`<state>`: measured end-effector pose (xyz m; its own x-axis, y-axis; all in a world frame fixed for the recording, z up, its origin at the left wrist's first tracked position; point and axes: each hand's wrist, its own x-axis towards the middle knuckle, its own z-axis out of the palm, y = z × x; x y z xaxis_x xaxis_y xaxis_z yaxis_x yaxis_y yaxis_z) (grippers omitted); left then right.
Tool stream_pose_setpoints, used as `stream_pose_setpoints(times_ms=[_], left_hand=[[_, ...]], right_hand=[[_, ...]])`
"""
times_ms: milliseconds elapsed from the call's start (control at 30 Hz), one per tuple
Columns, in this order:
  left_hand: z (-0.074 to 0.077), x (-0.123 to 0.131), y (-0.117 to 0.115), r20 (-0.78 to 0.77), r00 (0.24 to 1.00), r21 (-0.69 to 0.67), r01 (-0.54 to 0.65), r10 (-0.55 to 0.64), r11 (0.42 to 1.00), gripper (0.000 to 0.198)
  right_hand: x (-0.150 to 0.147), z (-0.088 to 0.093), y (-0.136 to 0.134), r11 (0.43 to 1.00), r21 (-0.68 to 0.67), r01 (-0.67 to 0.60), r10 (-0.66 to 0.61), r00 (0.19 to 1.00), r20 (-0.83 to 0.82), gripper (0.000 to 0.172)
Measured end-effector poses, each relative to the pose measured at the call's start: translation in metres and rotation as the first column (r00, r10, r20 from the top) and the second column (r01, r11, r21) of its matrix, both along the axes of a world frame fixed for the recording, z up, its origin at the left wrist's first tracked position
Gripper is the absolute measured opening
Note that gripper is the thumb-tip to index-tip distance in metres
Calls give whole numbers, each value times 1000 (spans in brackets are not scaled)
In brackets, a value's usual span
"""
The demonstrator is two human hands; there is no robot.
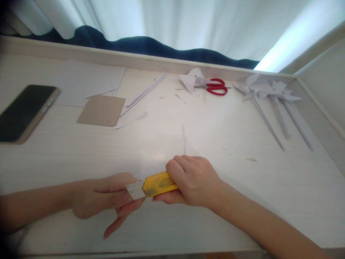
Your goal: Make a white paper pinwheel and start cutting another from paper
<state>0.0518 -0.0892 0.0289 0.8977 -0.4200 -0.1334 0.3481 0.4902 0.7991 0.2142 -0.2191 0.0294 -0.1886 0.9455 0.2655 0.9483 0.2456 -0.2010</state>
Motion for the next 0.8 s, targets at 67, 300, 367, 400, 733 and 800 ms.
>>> stream_pose_setpoints(times_ms=[67,300,367,400,733,800], left_hand=[[0,-1,1,30,999,52,37,-38,998,32],[-4,-1,3,-10,1000,31,25,-25,999,32],[-5,1,3,-38,999,-31,33,-34,999,33],[-5,1,2,-45,998,-51,39,-42,998,33],[-7,2,-3,-65,997,-86,45,-51,995,33],[-9,2,-3,-56,997,-104,50,-56,993,33]], right_hand=[[4,0,0,999,-9,50,-49,998,49,49],[28,8,-1,936,44,350,-351,936,17,39],[25,9,-1,940,-32,339,-339,928,-156,36],[22,9,-1,936,-101,338,-353,895,-274,34],[-16,23,2,840,-522,-151,-441,371,-817,14],[-21,21,1,834,-520,-186,-443,337,-831,10]])
